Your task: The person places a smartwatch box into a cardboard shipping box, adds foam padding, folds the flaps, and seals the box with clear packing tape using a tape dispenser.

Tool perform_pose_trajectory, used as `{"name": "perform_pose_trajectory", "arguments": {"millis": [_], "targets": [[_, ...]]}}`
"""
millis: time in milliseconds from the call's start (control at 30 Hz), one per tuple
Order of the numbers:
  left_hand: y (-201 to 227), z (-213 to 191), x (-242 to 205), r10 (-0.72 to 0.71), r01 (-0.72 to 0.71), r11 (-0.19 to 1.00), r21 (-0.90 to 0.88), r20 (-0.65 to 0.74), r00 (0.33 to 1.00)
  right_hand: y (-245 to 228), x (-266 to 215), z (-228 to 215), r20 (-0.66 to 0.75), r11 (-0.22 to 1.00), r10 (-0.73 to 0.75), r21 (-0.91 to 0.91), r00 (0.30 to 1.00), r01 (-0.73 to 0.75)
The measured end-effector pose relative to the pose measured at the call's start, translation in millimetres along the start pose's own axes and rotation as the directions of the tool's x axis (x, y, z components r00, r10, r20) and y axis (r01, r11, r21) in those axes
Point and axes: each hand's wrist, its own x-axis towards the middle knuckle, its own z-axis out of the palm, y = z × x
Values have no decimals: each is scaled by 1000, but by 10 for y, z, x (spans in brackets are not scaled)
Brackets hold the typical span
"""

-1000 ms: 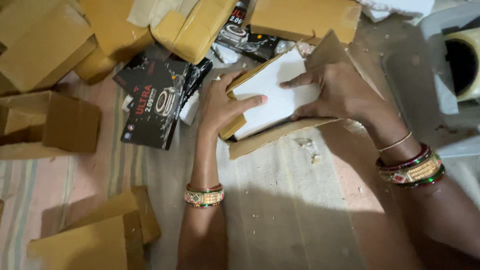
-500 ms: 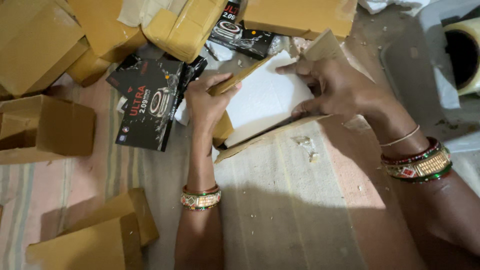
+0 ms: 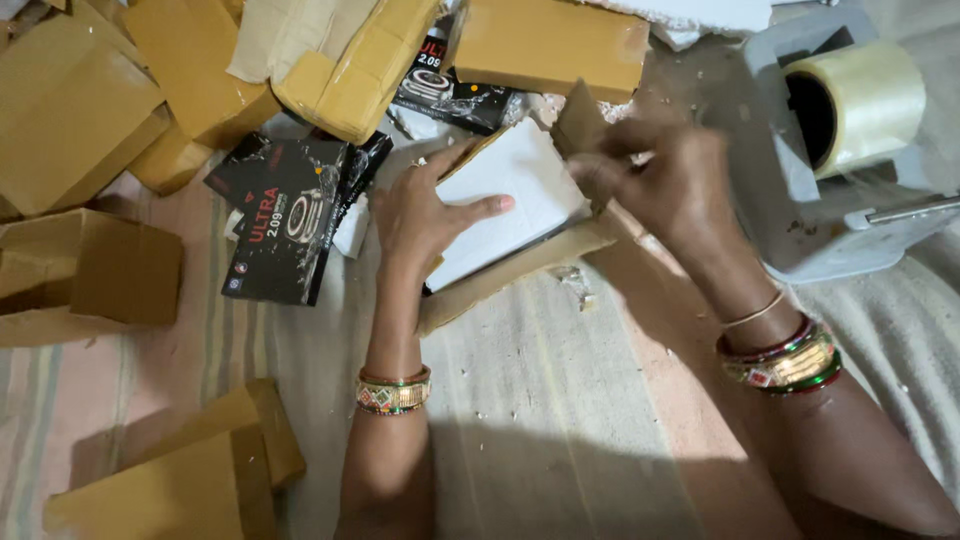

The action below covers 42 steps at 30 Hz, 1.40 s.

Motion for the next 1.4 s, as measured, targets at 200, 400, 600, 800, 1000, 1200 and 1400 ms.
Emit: {"name": "perform_pose_trajectory", "arguments": {"millis": [200, 400, 600, 800, 1000, 1200, 1400], "targets": [[-10, -1, 50, -38, 40, 997, -66, 38, 999, 5, 147, -179, 220, 867, 286, 356, 933, -349], [16, -88, 56, 6, -5, 1000, -29, 28, 1000, 121, 170, 238, 434, 644, 168, 631, 885, -432], [-7, -186, -14, -132, 166, 953, -252, 149, 980, 468, 419, 527, 470, -46, 187, 882, 863, -470], [-204, -108, -4, -74, 148, 874, -463, 174, 982, 369, 282, 672, 321, 4, 134, 946, 937, -325], [-285, -81, 11, 33, 69, 877, -476, 202, 979, 144, 222, 573, 462, 109, 64, 878, 884, -467], [-138, -46, -34, 71, -7, 947, -322, 187, 980, 67, 156, 708, 391, 33, -97, 920, 915, -390], [-92, -62, -85, 78, -37, 951, -306, 124, 989, 98, 187, 657, 512, 109, -99, 858, 853, -502]]}}
